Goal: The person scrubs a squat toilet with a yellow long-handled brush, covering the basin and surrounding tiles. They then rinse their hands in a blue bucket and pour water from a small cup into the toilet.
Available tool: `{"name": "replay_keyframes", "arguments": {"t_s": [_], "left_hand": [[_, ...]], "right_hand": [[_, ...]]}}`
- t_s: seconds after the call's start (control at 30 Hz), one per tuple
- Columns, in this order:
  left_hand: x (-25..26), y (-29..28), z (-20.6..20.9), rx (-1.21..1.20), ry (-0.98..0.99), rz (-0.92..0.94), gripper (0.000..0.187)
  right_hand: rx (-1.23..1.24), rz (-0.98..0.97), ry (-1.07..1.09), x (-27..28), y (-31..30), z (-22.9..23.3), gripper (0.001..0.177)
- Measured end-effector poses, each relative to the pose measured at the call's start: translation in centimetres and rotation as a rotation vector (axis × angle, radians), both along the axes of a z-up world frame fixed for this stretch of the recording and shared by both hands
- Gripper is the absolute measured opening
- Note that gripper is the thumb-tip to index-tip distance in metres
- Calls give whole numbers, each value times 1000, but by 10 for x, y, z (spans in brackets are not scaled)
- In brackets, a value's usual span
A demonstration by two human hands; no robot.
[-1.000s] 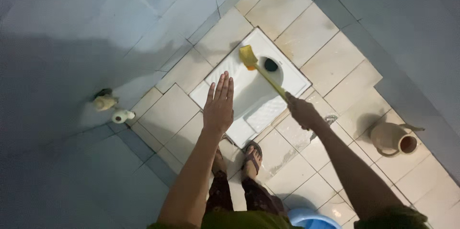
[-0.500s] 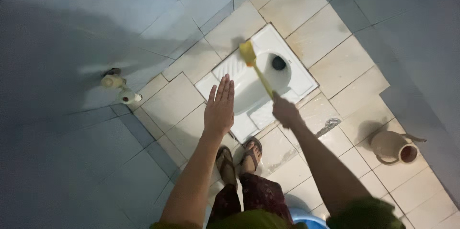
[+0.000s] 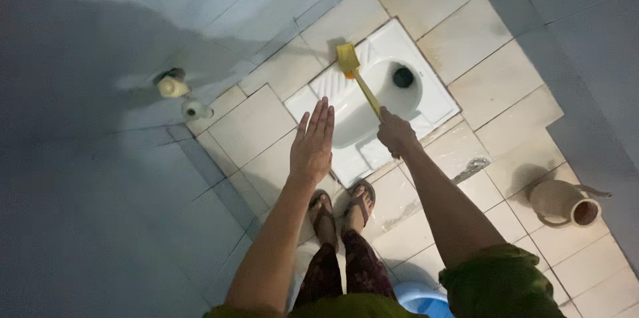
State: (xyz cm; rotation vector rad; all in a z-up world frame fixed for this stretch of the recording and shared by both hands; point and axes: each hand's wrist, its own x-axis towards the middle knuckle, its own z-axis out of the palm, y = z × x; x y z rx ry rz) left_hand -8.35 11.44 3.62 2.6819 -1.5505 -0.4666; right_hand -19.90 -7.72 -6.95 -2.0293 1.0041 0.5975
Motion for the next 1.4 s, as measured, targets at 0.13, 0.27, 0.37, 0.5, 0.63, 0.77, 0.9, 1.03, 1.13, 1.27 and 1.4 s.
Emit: {"name": "replay_keyframes", "arguments": {"t_s": [0.13, 0.27, 0.37, 0.5, 0.63, 0.77, 0.9, 1.03, 1.13, 1.27, 1.4], "left_hand": [[4, 23, 1, 126, -113, -6, 87], [8, 42, 2, 76, -148, 25, 82], [10, 48, 1, 123, -160, 39, 82], [16, 51, 4, 149, -93, 59, 88], [21, 59, 8, 249, -63, 69, 95], [19, 66, 11, 209, -41, 105, 95], [7, 74, 6, 185, -160, 94, 87], [8, 74, 4, 114, -81, 108, 84], [6, 78, 5, 94, -85, 107, 82], [5, 80, 8, 134, 3, 140, 81], [5, 82, 8, 32, -61, 101, 77]], "right_hand": [[19, 42, 63, -26, 41, 36, 63], [120, 20, 195, -52, 67, 66, 63], [156, -13, 242, -40, 66, 59, 64], [-86, 137, 63, -5, 53, 22, 68], [-68, 97, -62, 9, 54, 4, 64], [93, 77, 162, -15, 83, 26, 69], [11, 246, 178, -50, 109, 41, 74], [-56, 238, 191, -30, 111, 25, 79], [-105, 256, 179, 0, 106, 5, 76], [-136, 307, 158, -2, 91, 4, 68], [-170, 379, 221, -52, 67, 24, 70]]}}
